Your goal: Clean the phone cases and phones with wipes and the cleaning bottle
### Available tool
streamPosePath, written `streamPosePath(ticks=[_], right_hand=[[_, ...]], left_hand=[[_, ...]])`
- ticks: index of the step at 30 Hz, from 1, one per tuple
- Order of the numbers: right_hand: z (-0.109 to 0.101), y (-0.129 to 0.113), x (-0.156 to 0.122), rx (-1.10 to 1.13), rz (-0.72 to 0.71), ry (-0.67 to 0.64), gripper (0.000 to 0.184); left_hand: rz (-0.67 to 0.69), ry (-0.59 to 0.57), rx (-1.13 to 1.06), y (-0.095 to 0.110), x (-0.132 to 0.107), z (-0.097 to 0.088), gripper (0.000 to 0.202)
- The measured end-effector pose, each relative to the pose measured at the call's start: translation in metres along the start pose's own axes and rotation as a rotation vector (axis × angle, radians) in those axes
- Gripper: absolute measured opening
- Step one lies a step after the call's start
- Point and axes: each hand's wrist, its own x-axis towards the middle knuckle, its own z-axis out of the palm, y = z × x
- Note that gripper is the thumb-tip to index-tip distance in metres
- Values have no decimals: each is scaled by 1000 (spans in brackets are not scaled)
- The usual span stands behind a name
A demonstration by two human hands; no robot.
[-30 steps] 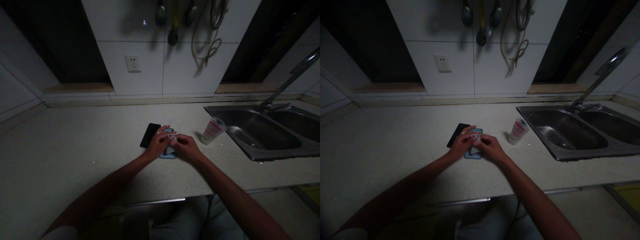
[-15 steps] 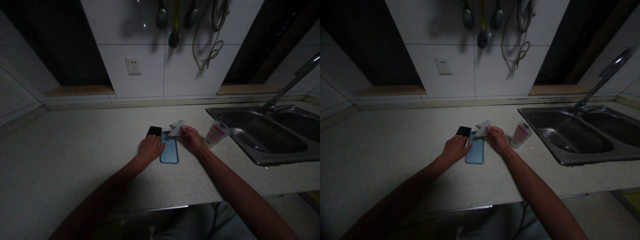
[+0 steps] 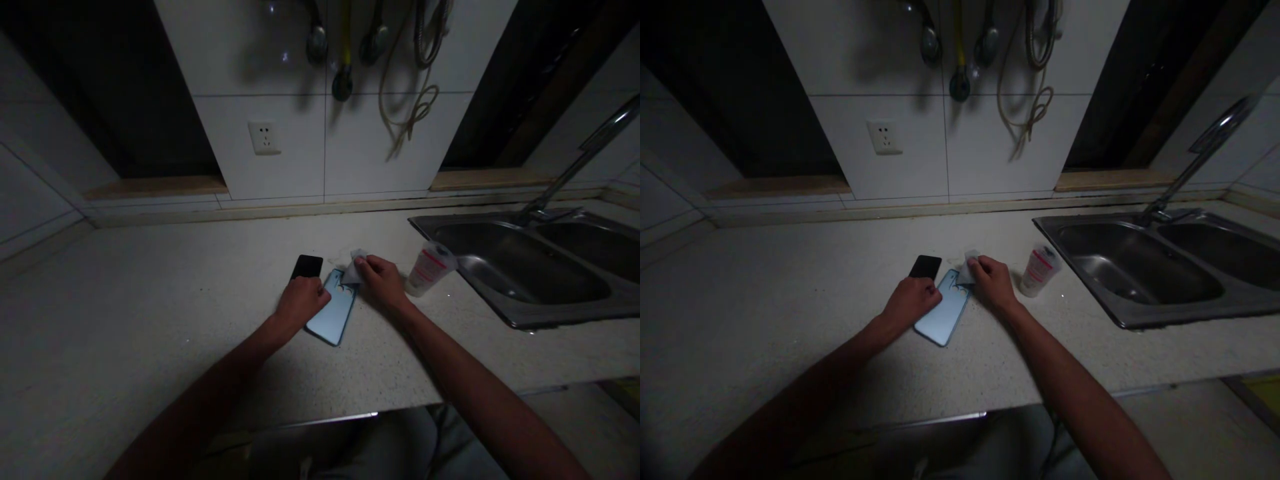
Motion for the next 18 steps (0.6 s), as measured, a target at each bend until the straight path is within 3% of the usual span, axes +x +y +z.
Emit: streamPosePath(ticks=[3,6,8,11,16,18], right_hand=[[-1,-2,2,135,70,28,48],[-5,-1,8,316,168,77,46],[-6,-1,11,378,178,98,41],[-5,-1,13,451,189,104,33],[-4,-3,10,635,329,86,28],[-3,-4,9,679,364,66,27]], left_hand=[[-46,-29,-113,3,2,-2,2],[-166,-90,-491,5,4,-1,27],[-259,-192,-770,6,4,-1,35],[-368,-330,-1090,9,1,2,35],[-628,-314,-1443,7,-5,14,28],[-599,-367,-1533,6,-7,20,32]])
